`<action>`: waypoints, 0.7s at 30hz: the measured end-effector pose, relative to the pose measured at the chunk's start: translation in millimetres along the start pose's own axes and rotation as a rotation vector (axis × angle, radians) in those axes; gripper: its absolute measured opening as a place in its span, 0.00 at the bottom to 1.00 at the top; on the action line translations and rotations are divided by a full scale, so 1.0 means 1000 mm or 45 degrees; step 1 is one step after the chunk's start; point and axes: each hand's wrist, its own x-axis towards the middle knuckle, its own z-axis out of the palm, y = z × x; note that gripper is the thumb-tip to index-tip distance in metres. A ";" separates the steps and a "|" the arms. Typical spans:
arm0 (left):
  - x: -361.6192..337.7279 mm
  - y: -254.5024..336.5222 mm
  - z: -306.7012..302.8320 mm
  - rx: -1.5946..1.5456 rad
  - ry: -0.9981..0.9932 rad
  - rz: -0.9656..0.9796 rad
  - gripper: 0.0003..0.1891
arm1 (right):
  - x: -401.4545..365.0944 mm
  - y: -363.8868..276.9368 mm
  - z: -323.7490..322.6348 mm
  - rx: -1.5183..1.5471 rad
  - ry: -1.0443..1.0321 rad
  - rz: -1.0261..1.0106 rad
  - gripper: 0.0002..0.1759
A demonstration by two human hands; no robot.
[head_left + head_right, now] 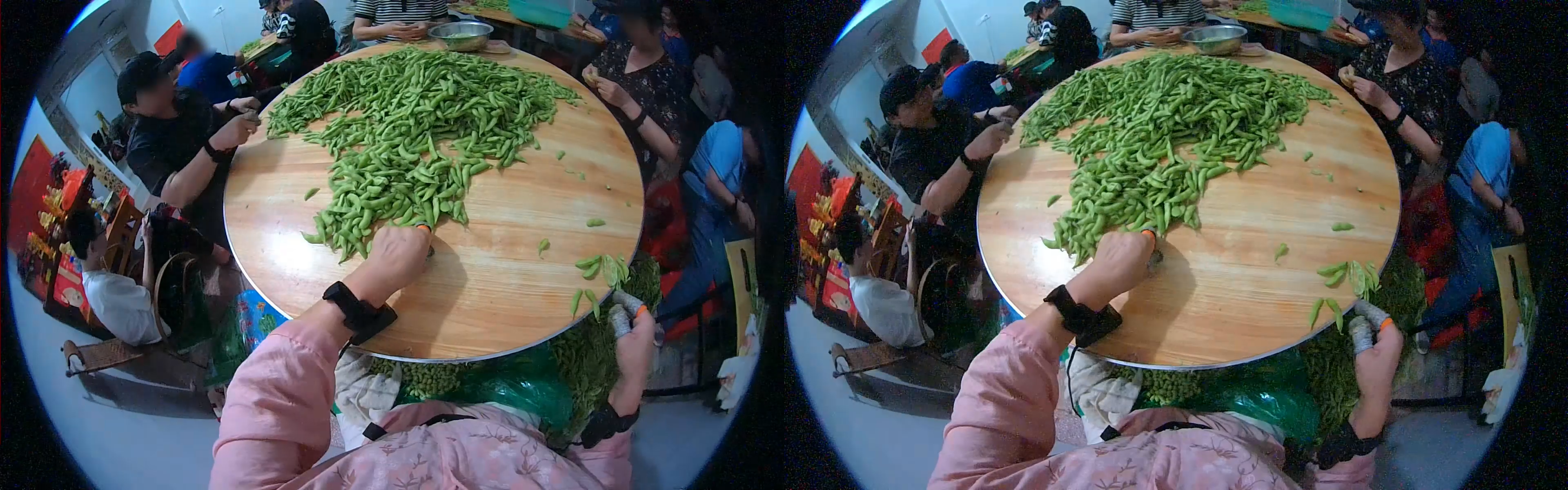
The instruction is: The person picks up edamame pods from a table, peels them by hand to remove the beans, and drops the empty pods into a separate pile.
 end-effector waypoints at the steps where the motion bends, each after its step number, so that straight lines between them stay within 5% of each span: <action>1: 0.001 0.000 0.001 -0.002 -0.001 0.019 0.05 | -0.002 0.001 0.005 0.086 -0.020 -0.023 0.13; 6: -0.022 0.013 -0.008 -0.045 -0.098 -0.032 0.04 | -0.014 -0.040 0.046 0.310 -0.296 -0.024 0.12; 12: -0.083 0.010 -0.022 -0.588 -0.125 0.235 0.12 | -0.024 -0.058 0.079 0.398 -0.532 -0.081 0.12; 16: -0.106 0.006 -0.021 -0.884 -0.023 0.018 0.19 | -0.027 -0.057 0.084 0.479 -0.596 0.049 0.11; 19: -0.108 0.017 -0.016 -0.834 0.169 -0.277 0.17 | -0.028 -0.058 0.086 0.507 -0.623 0.081 0.11; 21: -0.100 0.038 -0.031 -0.444 -0.019 -0.439 0.14 | -0.028 -0.060 0.088 0.497 -0.634 0.068 0.11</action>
